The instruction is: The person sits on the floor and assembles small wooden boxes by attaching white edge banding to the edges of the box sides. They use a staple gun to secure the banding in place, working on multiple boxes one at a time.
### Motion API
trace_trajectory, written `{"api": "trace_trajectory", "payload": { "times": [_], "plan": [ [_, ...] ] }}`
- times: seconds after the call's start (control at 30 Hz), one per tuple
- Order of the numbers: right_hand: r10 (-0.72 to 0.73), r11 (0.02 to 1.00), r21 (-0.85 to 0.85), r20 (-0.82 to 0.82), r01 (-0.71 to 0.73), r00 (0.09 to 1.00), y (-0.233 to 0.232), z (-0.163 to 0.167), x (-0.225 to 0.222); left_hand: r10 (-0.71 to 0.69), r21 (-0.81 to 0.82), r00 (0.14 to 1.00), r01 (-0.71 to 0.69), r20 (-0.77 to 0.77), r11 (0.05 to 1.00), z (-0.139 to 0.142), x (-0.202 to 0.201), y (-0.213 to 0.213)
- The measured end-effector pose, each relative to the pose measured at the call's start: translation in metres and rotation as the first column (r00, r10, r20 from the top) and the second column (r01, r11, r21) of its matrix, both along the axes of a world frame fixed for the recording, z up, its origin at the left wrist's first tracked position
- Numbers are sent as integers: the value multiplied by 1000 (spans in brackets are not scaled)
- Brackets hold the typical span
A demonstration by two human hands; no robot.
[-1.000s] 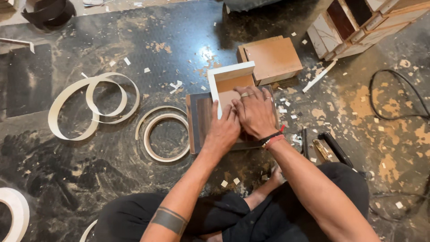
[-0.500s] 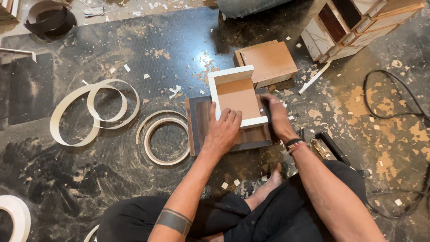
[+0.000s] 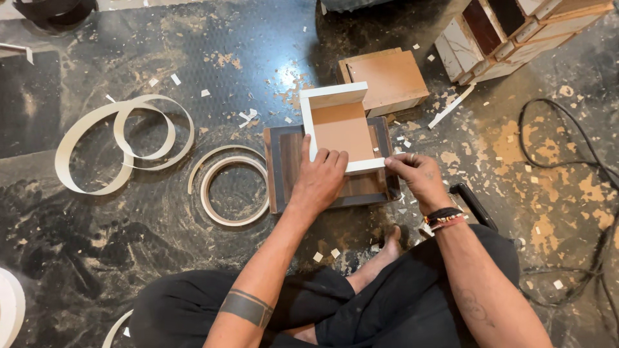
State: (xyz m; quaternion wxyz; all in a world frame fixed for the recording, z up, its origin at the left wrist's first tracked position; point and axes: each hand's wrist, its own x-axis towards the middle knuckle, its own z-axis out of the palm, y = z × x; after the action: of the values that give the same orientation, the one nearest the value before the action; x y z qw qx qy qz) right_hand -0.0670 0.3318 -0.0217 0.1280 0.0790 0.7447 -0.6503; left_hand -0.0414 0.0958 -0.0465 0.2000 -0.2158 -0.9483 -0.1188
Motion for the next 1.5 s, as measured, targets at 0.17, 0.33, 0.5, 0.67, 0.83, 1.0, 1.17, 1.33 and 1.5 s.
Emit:
{"api": "trace_trajectory", "payload": {
  "times": [0.17, 0.33, 0.5, 0.67, 0.83, 1.0, 1.17, 1.33, 1.5],
  "plan": [
    [74, 997, 8, 116, -76, 990, 6, 3, -12, -7, 3, 1000, 7, -9, 1000, 1, 0, -1],
    [127, 989, 61, 113, -134, 985, 9, 4, -20, -3, 7, 1000, 3, -1, 1000, 2, 1, -1],
    [197, 798, 574, 38, -183, 980, 1, 15, -23, 7, 6, 999, -7, -31, 1000, 1, 1, 0],
    [466, 218, 975, -71, -37, 882, -28, 28, -20, 13, -3, 999, -13, -35, 1000, -1, 2, 1],
    [594, 165, 977, -209, 137, 776, -45, 33, -13, 19, -11, 999, -20, -42, 1000, -2, 1, 2],
    [603, 172, 970, -242, 172, 760, -46, 35, -9, 23, -19, 999, -24, -47, 1000, -1, -1, 3],
    [319, 583, 789, -4, -193, 948, -12, 30, -26, 17, -21, 999, -18, -31, 1000, 1, 0, 2],
    [113, 919, 373, 66, -130, 991, 15, 3, -21, -4, 28, 1000, 5, -31, 1000, 3, 0, 1],
    [84, 844, 518, -385, 140, 919, -1, 4, -11, -18, 41, 999, 19, -34, 999, 1, 0, 1]
  ]
}}
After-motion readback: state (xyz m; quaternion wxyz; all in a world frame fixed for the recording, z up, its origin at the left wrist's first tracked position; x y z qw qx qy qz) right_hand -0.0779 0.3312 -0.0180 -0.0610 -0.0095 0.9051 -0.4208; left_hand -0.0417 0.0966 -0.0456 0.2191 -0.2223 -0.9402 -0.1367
